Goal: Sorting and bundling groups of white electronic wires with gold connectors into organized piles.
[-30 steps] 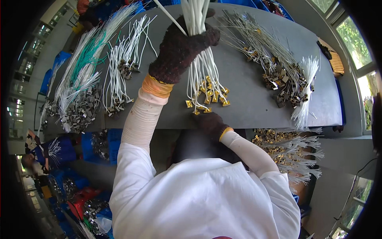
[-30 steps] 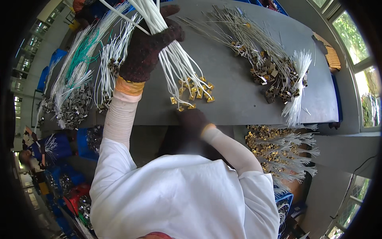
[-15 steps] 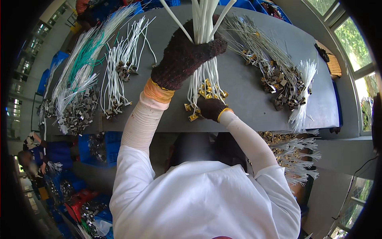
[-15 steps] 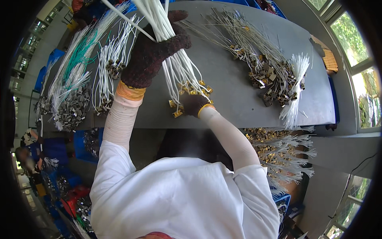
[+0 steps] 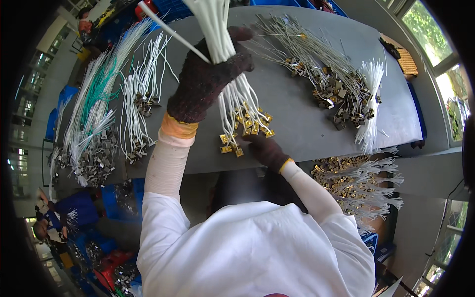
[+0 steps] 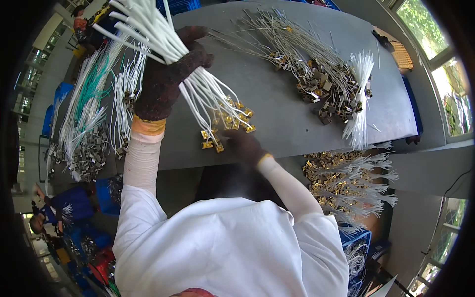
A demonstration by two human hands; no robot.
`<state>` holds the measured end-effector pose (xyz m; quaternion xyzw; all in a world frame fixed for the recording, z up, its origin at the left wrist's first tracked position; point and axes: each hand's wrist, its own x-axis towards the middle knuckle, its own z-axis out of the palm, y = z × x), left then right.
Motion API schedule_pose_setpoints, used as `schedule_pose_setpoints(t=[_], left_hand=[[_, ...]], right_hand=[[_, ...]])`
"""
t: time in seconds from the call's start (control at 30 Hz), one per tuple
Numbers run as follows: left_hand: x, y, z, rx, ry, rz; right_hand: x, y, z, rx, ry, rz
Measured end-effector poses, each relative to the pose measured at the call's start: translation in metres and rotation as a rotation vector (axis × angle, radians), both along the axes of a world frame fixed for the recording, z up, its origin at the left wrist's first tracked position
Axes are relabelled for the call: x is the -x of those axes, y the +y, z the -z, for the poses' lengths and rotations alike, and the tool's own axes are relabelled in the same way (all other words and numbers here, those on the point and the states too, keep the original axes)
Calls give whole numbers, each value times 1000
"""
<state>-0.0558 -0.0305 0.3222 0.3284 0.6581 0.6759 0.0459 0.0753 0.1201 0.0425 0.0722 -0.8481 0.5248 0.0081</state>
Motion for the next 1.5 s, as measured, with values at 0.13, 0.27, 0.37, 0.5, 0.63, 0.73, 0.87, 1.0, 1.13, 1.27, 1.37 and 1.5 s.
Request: schedule_pose_setpoints(t=[0.13,0.27,0.37,0.5,0.63,0.73,0.87,1.0,1.13,1.27,1.37,1.5], left_hand=[[0,-1,-3,53,24,-5],[1,9,1,-20,-19,28],[3,11,3,-24,-21,3],[1,8,3,48,-9,-29],[3,13,5,-26,-9,5],[6,14,5,-10,21,-50],[21,20,14,-223,-70,-34],[4,21,-10,-199,57,-187],[-4,27,-10,-186,183,-349],[-9,24,-8,11,469,-338],[-2,-14,2,120,724,-357],[57,-56,144,255,270,-421]], right_hand=[[0,45,2,-163,97,430],[18,55,6,-566,-67,118],[33,67,0,-350,-182,12],[52,60,-45,-227,-494,203],[75,62,-45,-535,-563,149],[93,63,-47,-620,-598,62],[96,113,12,-668,-328,-115],[93,104,-84,-78,130,36],[99,25,-231,14,583,-123],[125,20,-207,-51,760,-129],[104,5,-231,466,335,-20],[114,19,-245,153,321,-191]])
